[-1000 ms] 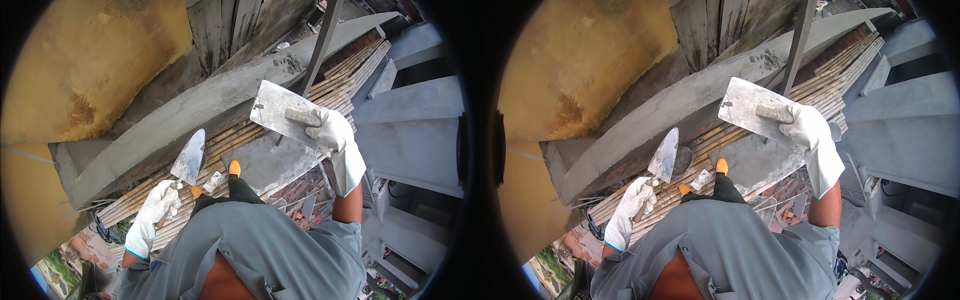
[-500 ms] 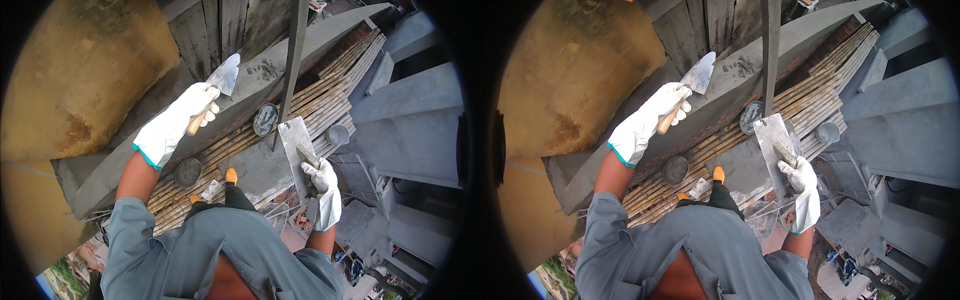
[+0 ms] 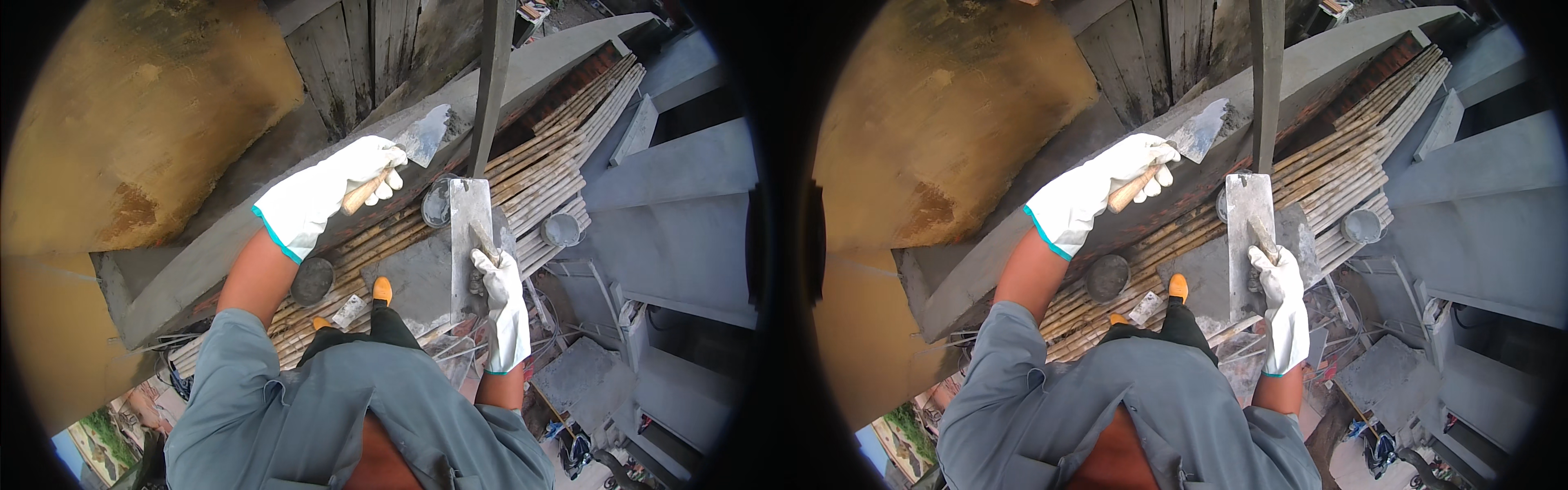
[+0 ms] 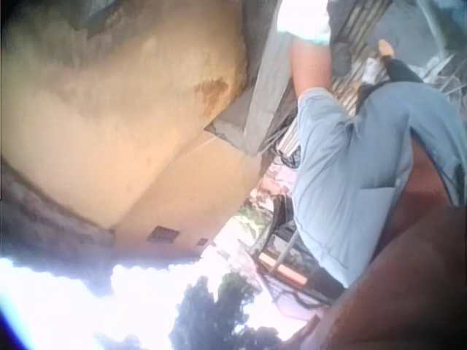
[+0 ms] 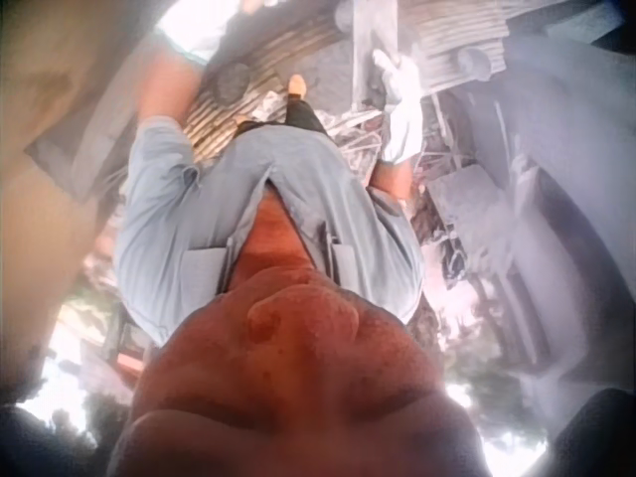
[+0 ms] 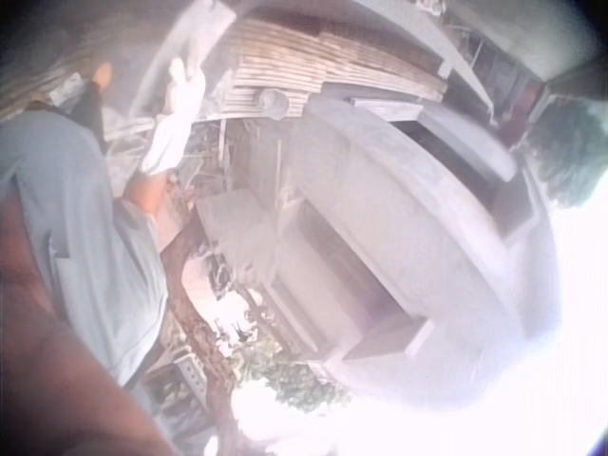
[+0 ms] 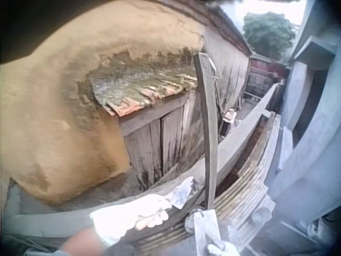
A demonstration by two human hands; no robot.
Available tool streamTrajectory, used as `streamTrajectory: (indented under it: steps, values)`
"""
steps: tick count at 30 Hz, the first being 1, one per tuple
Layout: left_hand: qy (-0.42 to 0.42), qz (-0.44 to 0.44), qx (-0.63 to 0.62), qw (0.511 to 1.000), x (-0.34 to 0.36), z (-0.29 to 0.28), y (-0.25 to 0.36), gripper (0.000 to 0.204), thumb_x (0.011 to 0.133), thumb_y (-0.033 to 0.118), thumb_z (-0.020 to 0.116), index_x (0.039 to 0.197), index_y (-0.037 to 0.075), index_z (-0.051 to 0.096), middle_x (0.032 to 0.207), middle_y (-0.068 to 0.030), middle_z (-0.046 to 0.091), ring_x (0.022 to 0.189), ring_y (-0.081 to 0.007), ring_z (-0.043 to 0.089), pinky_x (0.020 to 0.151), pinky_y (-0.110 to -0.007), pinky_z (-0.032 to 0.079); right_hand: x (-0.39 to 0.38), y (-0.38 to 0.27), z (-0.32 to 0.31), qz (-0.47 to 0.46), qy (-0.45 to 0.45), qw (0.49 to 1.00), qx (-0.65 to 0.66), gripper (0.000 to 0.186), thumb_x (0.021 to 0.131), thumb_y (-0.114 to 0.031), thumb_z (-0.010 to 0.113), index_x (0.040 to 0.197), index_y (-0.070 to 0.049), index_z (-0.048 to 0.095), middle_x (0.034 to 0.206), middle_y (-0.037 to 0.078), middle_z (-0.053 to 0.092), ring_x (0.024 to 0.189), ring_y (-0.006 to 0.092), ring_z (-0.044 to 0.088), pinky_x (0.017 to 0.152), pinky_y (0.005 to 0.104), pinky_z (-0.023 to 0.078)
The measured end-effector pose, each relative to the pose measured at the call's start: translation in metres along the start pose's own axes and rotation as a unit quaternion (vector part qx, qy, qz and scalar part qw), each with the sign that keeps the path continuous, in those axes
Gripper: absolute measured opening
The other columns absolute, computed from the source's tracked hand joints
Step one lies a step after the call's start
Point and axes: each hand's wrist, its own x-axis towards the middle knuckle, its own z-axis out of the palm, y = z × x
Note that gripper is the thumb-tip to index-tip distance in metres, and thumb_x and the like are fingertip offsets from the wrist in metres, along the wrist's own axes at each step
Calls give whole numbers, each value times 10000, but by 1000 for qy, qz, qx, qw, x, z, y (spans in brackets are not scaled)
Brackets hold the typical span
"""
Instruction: The person puts on white work gloves, then uses a trowel and a float to scoop wet cement from a bucket and apply it to a brick wall. They spread and smooth the cement across the wall surface using the float.
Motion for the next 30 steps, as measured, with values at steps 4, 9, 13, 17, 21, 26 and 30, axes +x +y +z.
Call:
streamTrajectory:
  steps: [4,9,13,17,21,26,30]
  values:
    - [12,19,-13,1000,-38,-2,-2,229,1076,306,589,1128,85,623,867,-73,704,588,-134,629,446,-284,473,17,-6,16,-21,-60,996,62,176,985,-204,783,974,-89,649,726,-48,605,548,70,530,488,277,430]
    - [216,146,417,871,-77,-4,-6,309,1051,290,587,1234,41,601,917,-121,702,707,-244,689,635,-385,547,22,-9,19,-31,-52,998,12,172,984,-201,785,987,-82,662,743,-44,611,568,76,549,500,280,446]
    - [280,227,550,753,-84,-8,-11,295,1027,280,569,1204,47,604,935,-195,688,825,-365,695,781,-447,552,25,-1,17,-45,-38,998,-6,139,994,-186,770,1010,-83,678,742,-50,617,570,78,555,495,284,447]
    - [223,227,313,895,-83,20,-18,300,1065,335,536,1141,50,587,930,-145,663,778,-261,664,749,-416,536,23,10,13,-3,-52,999,12,162,1012,-172,744,919,-105,630,662,-57,556,483,69,484,433,277,399]
    - [188,148,195,951,-95,45,-31,329,1088,373,526,1101,48,573,941,-80,611,755,-174,607,705,-356,521,18,14,11,14,-82,995,-52,158,1022,-174,731,912,-112,635,639,-61,544,462,65,471,412,269,381]
    - [222,35,1,974,-158,12,-88,249,1107,315,524,1082,72,573,877,-12,539,708,-92,520,632,-265,476,15,16,20,32,-134,986,-96,145,1032,-180,714,935,-88,660,629,-41,551,454,75,483,400,269,379]
    - [344,-8,-110,932,-227,-22,-148,114,1099,179,566,1135,75,596,857,9,535,685,-75,532,520,-250,446,17,16,35,25,-162,976,-145,184,1030,-190,718,890,-105,632,622,-46,551,451,73,484,400,269,378]
